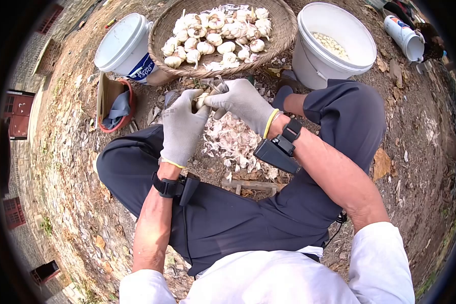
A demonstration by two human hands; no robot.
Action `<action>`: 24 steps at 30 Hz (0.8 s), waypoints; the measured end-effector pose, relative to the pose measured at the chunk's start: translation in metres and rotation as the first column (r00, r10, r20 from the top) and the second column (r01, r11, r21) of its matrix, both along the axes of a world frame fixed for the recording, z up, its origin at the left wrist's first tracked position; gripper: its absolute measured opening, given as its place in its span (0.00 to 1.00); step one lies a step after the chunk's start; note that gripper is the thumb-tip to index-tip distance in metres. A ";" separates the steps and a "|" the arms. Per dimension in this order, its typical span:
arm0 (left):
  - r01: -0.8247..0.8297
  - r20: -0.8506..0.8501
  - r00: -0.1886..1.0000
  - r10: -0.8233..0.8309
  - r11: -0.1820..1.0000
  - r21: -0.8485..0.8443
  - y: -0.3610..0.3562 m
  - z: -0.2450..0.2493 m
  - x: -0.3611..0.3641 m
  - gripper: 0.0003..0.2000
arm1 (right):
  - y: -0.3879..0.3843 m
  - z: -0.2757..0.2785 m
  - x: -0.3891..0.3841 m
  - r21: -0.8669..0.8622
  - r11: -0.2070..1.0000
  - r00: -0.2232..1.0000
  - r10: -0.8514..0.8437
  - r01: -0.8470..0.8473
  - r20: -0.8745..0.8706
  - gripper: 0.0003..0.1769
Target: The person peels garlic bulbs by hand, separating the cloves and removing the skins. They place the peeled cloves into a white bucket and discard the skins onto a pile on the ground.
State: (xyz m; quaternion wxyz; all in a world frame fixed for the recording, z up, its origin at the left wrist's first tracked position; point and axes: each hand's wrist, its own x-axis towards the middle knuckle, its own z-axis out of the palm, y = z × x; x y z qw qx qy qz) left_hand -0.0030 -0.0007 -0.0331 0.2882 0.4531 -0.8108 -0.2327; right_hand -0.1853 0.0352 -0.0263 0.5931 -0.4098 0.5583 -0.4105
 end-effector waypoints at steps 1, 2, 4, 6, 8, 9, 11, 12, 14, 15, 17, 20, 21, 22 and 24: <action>0.001 0.000 1.000 -0.001 1.000 0.000 0.001 0.000 -0.001 0.14 | 0.000 -0.001 0.000 0.015 1.000 1.000 0.019 -0.019 -0.016 0.15; 0.019 0.016 1.000 -0.019 1.000 0.011 0.001 0.001 -0.001 0.13 | 0.000 -0.002 -0.001 0.015 1.000 1.000 0.017 -0.017 -0.016 0.15; 0.035 0.031 0.999 -0.035 0.999 0.021 0.001 -0.001 -0.002 0.12 | -0.001 -0.005 0.000 -0.006 1.000 0.997 0.016 -0.016 -0.076 0.13; 0.061 0.001 0.998 -0.061 0.998 -0.032 0.001 -0.007 -0.002 0.11 | -0.002 -0.008 0.002 -0.003 1.000 0.996 0.013 -0.014 -0.084 0.12; 0.051 0.024 0.998 -0.051 0.998 -0.030 0.004 -0.007 -0.002 0.12 | -0.002 -0.011 0.003 -0.002 1.000 0.996 0.009 -0.010 -0.093 0.12; 0.042 0.047 0.998 -0.041 0.999 -0.030 0.006 -0.006 -0.003 0.13 | -0.001 -0.011 0.004 -0.009 1.000 0.998 -0.025 0.024 -0.065 0.10; 0.040 0.058 0.998 -0.038 0.999 -0.029 0.007 -0.010 -0.005 0.13 | -0.001 -0.014 0.008 -0.017 0.998 0.998 -0.057 0.057 -0.036 0.09; 0.037 0.070 0.997 -0.035 0.999 -0.027 0.007 -0.011 -0.006 0.13 | -0.001 -0.016 0.010 -0.002 0.996 0.996 -0.085 0.085 -0.012 0.07; 0.041 0.078 0.996 -0.038 0.999 -0.036 0.008 -0.013 -0.007 0.13 | -0.001 -0.020 0.011 0.014 0.993 0.993 -0.115 0.115 0.011 0.06; 0.046 0.085 0.995 -0.042 0.998 -0.043 0.009 -0.014 -0.008 0.13 | 0.000 -0.019 0.012 0.012 0.990 0.990 -0.137 0.137 0.042 0.05; 0.054 0.077 0.996 -0.049 0.996 -0.066 0.009 -0.016 -0.009 0.13 | 0.001 -0.020 0.012 0.011 0.987 0.985 -0.158 0.158 0.072 0.04; 0.069 0.044 0.997 -0.064 0.991 -0.113 0.007 -0.015 -0.010 0.14 | 0.001 -0.029 0.006 0.071 0.982 0.978 -0.181 0.175 0.103 0.04; 0.072 0.020 0.997 -0.070 0.989 -0.133 0.007 -0.015 -0.010 0.14 | 0.000 -0.032 0.004 0.106 0.981 0.965 -0.182 0.164 0.187 0.03; 0.072 0.019 0.997 -0.070 0.989 -0.132 0.006 -0.014 -0.009 0.14 | -0.001 -0.035 0.001 0.139 0.979 0.945 -0.184 0.151 0.269 0.03; 0.024 -0.072 0.997 -0.029 0.997 -0.072 0.004 -0.008 -0.007 0.15 | -0.004 -0.039 -0.002 0.133 0.982 0.918 -0.171 0.131 0.357 0.03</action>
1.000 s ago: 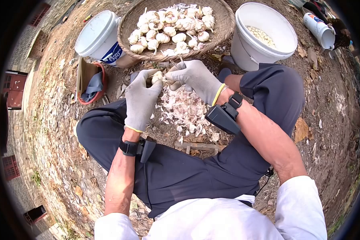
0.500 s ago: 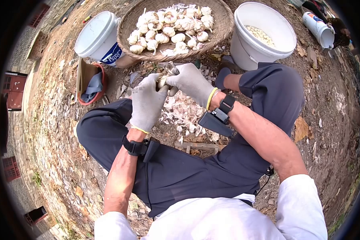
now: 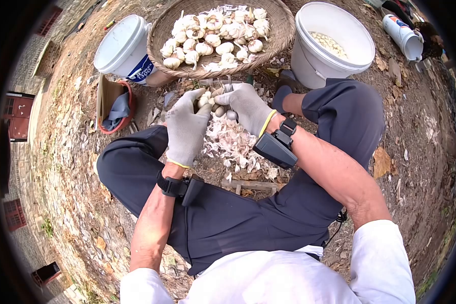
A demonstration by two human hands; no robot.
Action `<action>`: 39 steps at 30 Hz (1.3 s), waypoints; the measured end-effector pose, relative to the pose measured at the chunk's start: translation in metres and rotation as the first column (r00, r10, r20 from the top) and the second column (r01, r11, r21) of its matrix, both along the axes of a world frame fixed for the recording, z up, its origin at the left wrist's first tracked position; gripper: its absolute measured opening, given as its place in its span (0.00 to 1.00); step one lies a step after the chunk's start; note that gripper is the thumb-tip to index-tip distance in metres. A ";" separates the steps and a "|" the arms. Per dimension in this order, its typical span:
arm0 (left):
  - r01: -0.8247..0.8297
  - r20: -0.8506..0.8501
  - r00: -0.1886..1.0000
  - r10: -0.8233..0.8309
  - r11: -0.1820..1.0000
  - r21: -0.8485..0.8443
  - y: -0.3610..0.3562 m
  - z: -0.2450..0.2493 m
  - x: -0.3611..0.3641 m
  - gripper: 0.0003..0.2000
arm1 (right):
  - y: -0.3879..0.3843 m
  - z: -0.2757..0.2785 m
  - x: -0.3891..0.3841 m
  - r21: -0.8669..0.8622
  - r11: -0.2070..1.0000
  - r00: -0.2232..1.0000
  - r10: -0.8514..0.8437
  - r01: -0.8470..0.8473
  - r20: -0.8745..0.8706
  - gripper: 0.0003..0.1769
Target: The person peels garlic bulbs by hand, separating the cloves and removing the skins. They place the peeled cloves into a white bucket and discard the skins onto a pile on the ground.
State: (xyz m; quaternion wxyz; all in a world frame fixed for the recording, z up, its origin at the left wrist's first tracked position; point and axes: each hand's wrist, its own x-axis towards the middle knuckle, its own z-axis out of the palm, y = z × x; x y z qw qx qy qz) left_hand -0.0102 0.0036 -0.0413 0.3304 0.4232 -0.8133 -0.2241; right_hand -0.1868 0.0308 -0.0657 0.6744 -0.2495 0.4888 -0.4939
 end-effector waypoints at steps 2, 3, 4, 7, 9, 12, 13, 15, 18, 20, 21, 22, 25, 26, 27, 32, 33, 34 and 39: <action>0.008 -0.118 0.993 0.022 0.970 0.241 0.000 0.010 0.002 0.14 | -0.001 0.000 -0.009 -0.030 0.998 0.988 0.061 -0.057 0.141 0.03; 0.044 -0.225 0.972 0.070 0.884 0.466 0.000 0.013 0.002 0.14 | -0.001 -0.001 -0.009 -0.030 0.998 0.988 0.061 -0.058 0.141 0.03; 0.107 -0.327 0.941 0.092 0.833 0.542 -0.001 0.011 0.002 0.13 | -0.001 -0.001 -0.008 -0.041 0.998 0.985 0.048 -0.042 0.164 0.04; 0.155 -0.398 0.910 0.115 0.798 0.583 -0.001 0.016 0.003 0.12 | 0.001 -0.001 -0.008 -0.068 0.997 0.979 0.058 -0.046 0.197 0.04; 0.167 -0.410 0.905 0.112 0.792 0.587 -0.002 0.014 0.003 0.12 | 0.001 0.001 -0.009 -0.086 0.994 0.976 0.081 -0.064 0.204 0.05; 0.161 -0.395 0.912 0.110 0.791 0.591 -0.001 0.013 0.003 0.11 | 0.001 0.006 -0.005 -0.063 0.996 0.992 0.064 -0.057 0.113 0.05; 0.143 -0.371 0.922 0.109 0.795 0.589 -0.001 0.013 0.002 0.11 | 0.004 0.012 -0.004 -0.072 0.996 0.996 0.058 -0.053 0.063 0.05; 0.101 -0.318 0.945 0.082 0.849 0.519 -0.004 0.006 0.004 0.10 | 0.008 0.024 0.001 -0.080 0.996 0.999 0.051 -0.050 0.013 0.05; 0.025 -0.197 0.979 0.050 0.932 0.361 -0.006 -0.001 0.004 0.10 | 0.009 0.034 0.008 -0.033 0.999 0.987 0.001 -0.007 -0.161 0.06; -0.009 -0.128 0.991 0.046 0.961 0.277 -0.006 -0.003 0.004 0.10 | 0.009 0.032 0.007 -0.049 0.998 0.987 0.017 -0.025 -0.160 0.06; -0.031 -0.104 0.993 0.056 0.973 0.227 -0.006 -0.003 0.003 0.10 | 0.009 0.031 0.007 -0.048 0.999 0.987 0.016 -0.024 -0.159 0.06; -0.053 -0.081 0.994 0.068 0.983 0.174 -0.006 -0.003 0.003 0.10 | 0.009 0.031 0.006 -0.054 0.998 0.988 0.014 -0.023 -0.154 0.06; -0.073 -0.049 0.995 0.082 0.982 0.174 -0.003 0.003 0.000 0.10 | 0.009 0.037 0.007 -0.037 0.998 0.983 0.033 -0.041 -0.183 0.07; -0.071 -0.048 0.996 0.081 0.982 0.174 -0.003 0.003 0.000 0.10 | 0.010 0.040 0.007 -0.013 0.998 0.975 0.054 -0.058 -0.217 0.07; -0.072 -0.041 0.996 0.080 0.983 0.169 -0.003 0.002 0.000 0.11 | 0.010 0.038 0.006 -0.013 0.998 0.975 0.052 -0.056 -0.217 0.07; -0.057 -0.051 0.996 0.072 0.966 0.251 -0.004 0.006 0.001 0.11 | 0.011 0.031 -0.003 -0.026 0.996 0.995 0.084 -0.085 -0.050 0.09; -0.036 -0.141 0.984 0.108 0.900 0.435 -0.004 0.010 0.001 0.11 | 0.011 0.027 -0.007 -0.026 0.996 0.995 0.084 -0.085 -0.051 0.09; 0.004 -0.220 0.962 0.159 0.801 0.599 -0.004 0.013 0.000 0.12 | 0.010 0.021 -0.010 -0.044 0.994 0.995 0.098 -0.097 0.019 0.09; 0.182 -0.420 0.881 0.218 0.663 0.727 -0.008 0.014 0.005 0.10 | 0.009 0.015 -0.015 -0.109 0.988 0.990 0.114 -0.105 0.079 0.10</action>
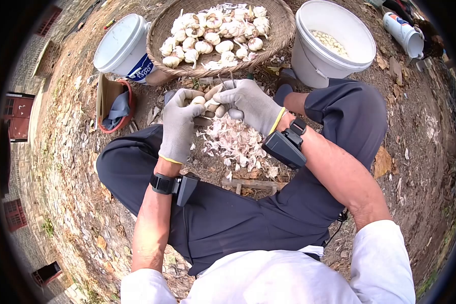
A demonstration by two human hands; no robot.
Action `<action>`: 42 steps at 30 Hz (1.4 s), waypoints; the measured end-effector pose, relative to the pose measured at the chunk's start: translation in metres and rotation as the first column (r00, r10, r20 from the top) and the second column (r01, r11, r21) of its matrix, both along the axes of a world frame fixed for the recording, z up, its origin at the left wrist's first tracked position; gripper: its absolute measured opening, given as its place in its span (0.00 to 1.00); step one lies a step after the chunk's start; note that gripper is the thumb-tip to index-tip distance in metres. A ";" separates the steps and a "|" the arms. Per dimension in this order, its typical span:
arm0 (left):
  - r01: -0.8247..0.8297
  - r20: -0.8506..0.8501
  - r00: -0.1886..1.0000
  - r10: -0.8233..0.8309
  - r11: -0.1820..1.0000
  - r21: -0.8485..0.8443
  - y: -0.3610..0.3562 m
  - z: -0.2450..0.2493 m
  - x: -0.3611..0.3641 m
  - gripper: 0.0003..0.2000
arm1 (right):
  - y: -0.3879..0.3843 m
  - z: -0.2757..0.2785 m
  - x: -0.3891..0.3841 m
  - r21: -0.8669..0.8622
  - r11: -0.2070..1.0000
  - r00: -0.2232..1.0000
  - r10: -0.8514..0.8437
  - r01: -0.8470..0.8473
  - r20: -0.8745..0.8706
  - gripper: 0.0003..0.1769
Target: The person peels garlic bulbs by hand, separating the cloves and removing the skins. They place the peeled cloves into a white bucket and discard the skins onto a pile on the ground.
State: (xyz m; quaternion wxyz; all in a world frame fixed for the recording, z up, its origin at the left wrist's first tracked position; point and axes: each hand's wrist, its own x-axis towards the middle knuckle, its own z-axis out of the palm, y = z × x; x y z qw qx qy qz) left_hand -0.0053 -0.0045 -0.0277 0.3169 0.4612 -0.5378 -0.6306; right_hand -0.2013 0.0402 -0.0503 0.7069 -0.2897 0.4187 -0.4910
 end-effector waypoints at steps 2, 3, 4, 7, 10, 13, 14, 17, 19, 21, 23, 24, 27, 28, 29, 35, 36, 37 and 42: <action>0.025 -0.043 0.999 -0.024 0.999 0.032 -0.001 -0.001 0.001 0.10 | 0.000 0.002 -0.002 -0.015 0.999 0.999 0.036 -0.036 0.006 0.10; 0.030 -0.066 0.997 -0.026 0.997 0.068 -0.001 0.000 0.001 0.09 | 0.000 0.003 -0.002 -0.015 0.999 0.999 0.037 -0.036 0.006 0.10; 0.036 -0.090 0.996 -0.027 0.994 0.104 -0.001 0.001 0.001 0.09 | 0.001 0.005 -0.002 -0.028 0.999 1.000 0.017 -0.017 -0.019 0.10; 0.078 -0.109 0.992 -0.057 0.977 0.198 -0.004 0.000 0.005 0.09 | 0.003 0.016 -0.001 -0.035 0.999 0.996 -0.030 0.027 -0.084 0.09; 0.090 -0.063 0.995 -0.079 0.978 0.187 -0.004 -0.001 0.005 0.08 | 0.002 0.018 0.002 -0.035 0.998 0.988 -0.051 0.046 -0.145 0.09; 0.143 -0.075 0.988 -0.132 0.975 0.168 -0.005 -0.002 0.007 0.07 | 0.003 0.016 0.002 -0.032 0.999 0.984 -0.040 0.035 -0.171 0.09; 0.143 -0.075 0.988 -0.132 0.975 0.169 -0.006 -0.003 0.007 0.07 | 0.003 0.015 0.002 -0.025 0.999 0.984 -0.035 0.031 -0.175 0.09; 0.144 -0.066 0.989 -0.135 0.975 0.170 -0.007 -0.003 0.008 0.07 | 0.003 0.015 0.001 -0.027 0.999 0.980 -0.037 0.032 -0.195 0.09; 0.142 -0.065 0.989 -0.132 0.973 0.183 -0.007 -0.001 0.009 0.08 | 0.003 0.013 0.003 -0.035 0.999 0.978 -0.040 0.033 -0.206 0.09; 0.140 -0.060 0.989 -0.131 0.972 0.187 -0.007 -0.002 0.009 0.08 | 0.003 0.012 0.003 -0.044 0.998 0.975 -0.043 0.034 -0.218 0.09; 0.138 -0.054 0.990 -0.130 0.972 0.189 -0.008 -0.002 0.009 0.08 | 0.004 0.014 0.004 -0.037 0.999 0.970 -0.040 0.032 -0.240 0.08; 0.144 -0.081 0.988 -0.131 0.969 0.201 -0.007 -0.003 0.009 0.08 | 0.004 0.014 0.004 -0.037 0.999 0.970 -0.040 0.032 -0.240 0.08; 0.153 -0.120 0.984 -0.130 0.965 0.213 -0.006 -0.002 0.010 0.08 | 0.005 0.015 0.004 -0.027 0.998 0.983 -0.060 0.056 -0.173 0.08; 0.155 -0.132 0.983 -0.129 0.965 0.212 -0.006 -0.001 0.011 0.09 | 0.006 0.017 0.004 -0.029 0.998 0.989 -0.055 0.052 -0.137 0.09; 0.155 -0.132 0.983 -0.129 0.965 0.212 -0.007 -0.003 0.012 0.09 | 0.007 0.018 0.004 -0.031 0.998 0.994 -0.051 0.048 -0.100 0.09; 0.152 -0.153 0.981 -0.121 0.965 0.212 -0.006 -0.004 0.012 0.09 | 0.003 -0.003 0.007 -0.028 0.999 0.998 -0.037 0.038 0.054 0.07; 0.138 -0.101 0.987 -0.123 0.979 0.153 -0.005 -0.004 0.011 0.08 | 0.003 -0.002 0.008 -0.028 0.999 0.998 -0.037 0.038 0.054 0.07; 0.126 -0.049 0.991 -0.122 0.988 0.093 -0.004 -0.004 0.011 0.08 | 0.003 -0.002 0.010 -0.043 0.999 0.999 -0.032 0.034 0.041 0.08; 0.185 0.439 0.897 0.052 0.858 -0.479 0.006 -0.004 0.002 0.06 | 0.003 0.000 0.018 -0.021 0.998 0.996 -0.056 0.054 -0.072 0.08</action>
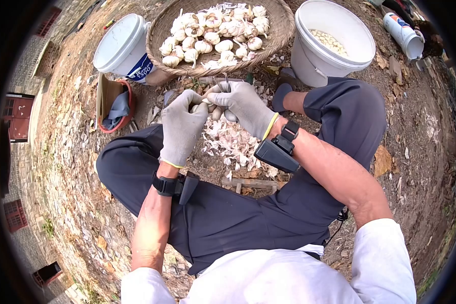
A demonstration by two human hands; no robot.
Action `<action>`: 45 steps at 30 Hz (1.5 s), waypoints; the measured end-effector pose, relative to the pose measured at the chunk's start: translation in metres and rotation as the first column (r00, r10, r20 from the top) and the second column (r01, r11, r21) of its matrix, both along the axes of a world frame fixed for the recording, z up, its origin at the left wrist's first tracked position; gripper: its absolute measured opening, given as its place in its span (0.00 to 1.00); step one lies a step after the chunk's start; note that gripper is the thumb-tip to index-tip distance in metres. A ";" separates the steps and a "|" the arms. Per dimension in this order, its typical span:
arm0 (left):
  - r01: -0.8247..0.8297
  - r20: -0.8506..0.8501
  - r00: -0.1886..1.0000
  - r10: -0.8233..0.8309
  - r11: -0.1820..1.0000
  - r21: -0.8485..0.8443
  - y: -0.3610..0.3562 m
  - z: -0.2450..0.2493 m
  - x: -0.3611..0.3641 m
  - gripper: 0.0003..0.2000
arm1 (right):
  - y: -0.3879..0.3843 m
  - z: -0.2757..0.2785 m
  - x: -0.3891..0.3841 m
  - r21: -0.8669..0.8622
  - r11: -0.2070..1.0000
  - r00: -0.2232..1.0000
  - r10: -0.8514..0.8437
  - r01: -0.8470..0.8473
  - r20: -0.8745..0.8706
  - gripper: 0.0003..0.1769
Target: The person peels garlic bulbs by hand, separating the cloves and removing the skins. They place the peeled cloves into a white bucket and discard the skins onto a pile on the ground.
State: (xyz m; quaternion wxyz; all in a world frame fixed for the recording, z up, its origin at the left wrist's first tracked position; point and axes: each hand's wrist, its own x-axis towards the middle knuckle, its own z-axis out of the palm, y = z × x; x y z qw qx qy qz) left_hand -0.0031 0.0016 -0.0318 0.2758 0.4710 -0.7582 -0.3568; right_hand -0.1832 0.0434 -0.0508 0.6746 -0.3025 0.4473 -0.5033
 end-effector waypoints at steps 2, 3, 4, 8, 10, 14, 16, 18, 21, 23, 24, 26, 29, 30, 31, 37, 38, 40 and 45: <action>0.079 0.095 0.994 -0.056 0.960 -0.268 0.000 -0.003 -0.001 0.04 | 0.001 0.000 0.000 0.017 1.000 1.000 -0.002 0.003 -0.021 0.11; 0.126 0.146 0.987 -0.073 0.911 -0.392 0.000 -0.004 -0.002 0.04 | 0.002 0.003 0.000 0.019 1.000 1.000 -0.002 0.003 -0.022 0.11; 0.126 0.145 0.987 -0.074 0.912 -0.391 0.001 -0.005 -0.002 0.04 | 0.003 0.007 0.000 0.024 1.000 1.000 0.013 -0.013 -0.013 0.11; 0.150 0.175 0.981 -0.082 0.894 -0.422 0.001 -0.004 0.000 0.03 | -0.001 0.005 -0.001 0.057 0.995 0.996 0.082 -0.080 -0.039 0.11; 0.150 0.182 0.980 -0.079 0.894 -0.422 0.001 -0.005 0.001 0.03 | 0.000 0.004 -0.003 0.042 0.995 0.995 0.096 -0.095 -0.019 0.10; 0.116 0.127 0.990 -0.069 0.902 -0.415 -0.001 -0.006 0.002 0.03 | -0.003 -0.005 -0.006 0.024 0.992 0.992 0.121 -0.122 0.039 0.11; 0.115 0.102 0.992 -0.080 0.907 -0.405 -0.001 -0.003 0.002 0.03 | -0.003 -0.008 -0.007 0.026 0.994 0.993 0.106 -0.107 0.052 0.09; 0.110 0.099 0.992 -0.083 0.943 -0.314 0.000 0.000 0.002 0.03 | -0.003 -0.009 -0.008 0.027 0.995 0.994 0.091 -0.093 0.064 0.08; 0.095 0.108 0.992 -0.065 0.948 -0.303 -0.001 -0.001 0.001 0.03 | -0.002 -0.009 -0.011 0.043 0.994 0.992 0.099 -0.103 0.075 0.09; 0.069 0.087 0.995 -0.045 0.949 -0.306 -0.002 0.000 0.001 0.03 | -0.001 -0.007 -0.011 0.064 0.996 0.994 0.062 -0.069 0.094 0.09; 0.044 0.066 0.997 -0.025 0.950 -0.309 -0.003 0.001 0.001 0.03 | -0.001 -0.008 -0.012 0.064 0.996 0.994 0.062 -0.068 0.094 0.09; 0.007 0.048 0.999 0.008 0.951 -0.310 -0.005 0.004 0.002 0.03 | -0.002 -0.009 -0.013 0.076 0.996 0.995 0.030 -0.038 0.100 0.12; -0.072 0.008 0.997 0.077 0.955 -0.286 -0.006 0.007 0.003 0.03 | -0.004 -0.012 -0.016 0.044 0.996 0.964 0.063 -0.076 0.260 0.18; -0.112 -0.013 0.994 0.113 0.959 -0.260 -0.007 0.008 0.004 0.04 | -0.003 -0.010 -0.017 0.043 0.996 0.964 0.062 -0.076 0.259 0.18; -0.123 -0.008 0.992 0.125 0.958 -0.260 -0.008 0.009 0.005 0.05 | -0.001 -0.008 -0.018 0.020 0.997 0.962 0.065 -0.073 0.266 0.22; -0.201 -0.059 0.979 0.196 0.975 -0.097 -0.010 0.011 0.007 0.05 | -0.003 -0.011 -0.021 0.057 0.997 0.935 0.026 -0.050 0.355 0.27; -0.203 -0.075 0.977 0.199 0.978 -0.047 -0.012 0.011 0.008 0.06 | -0.004 -0.012 -0.023 0.106 0.994 0.930 -0.015 -0.025 0.367 0.27; -0.205 -0.061 0.976 0.208 0.977 0.061 -0.012 0.012 0.009 0.08 | -0.007 -0.014 -0.031 0.162 0.986 0.910 -0.024 -0.048 0.415 0.26; -0.140 -0.039 0.989 0.143 0.988 0.066 -0.009 0.018 0.008 0.09 | -0.012 0.012 -0.080 -0.065 0.977 0.793 -0.124 0.202 0.597 0.29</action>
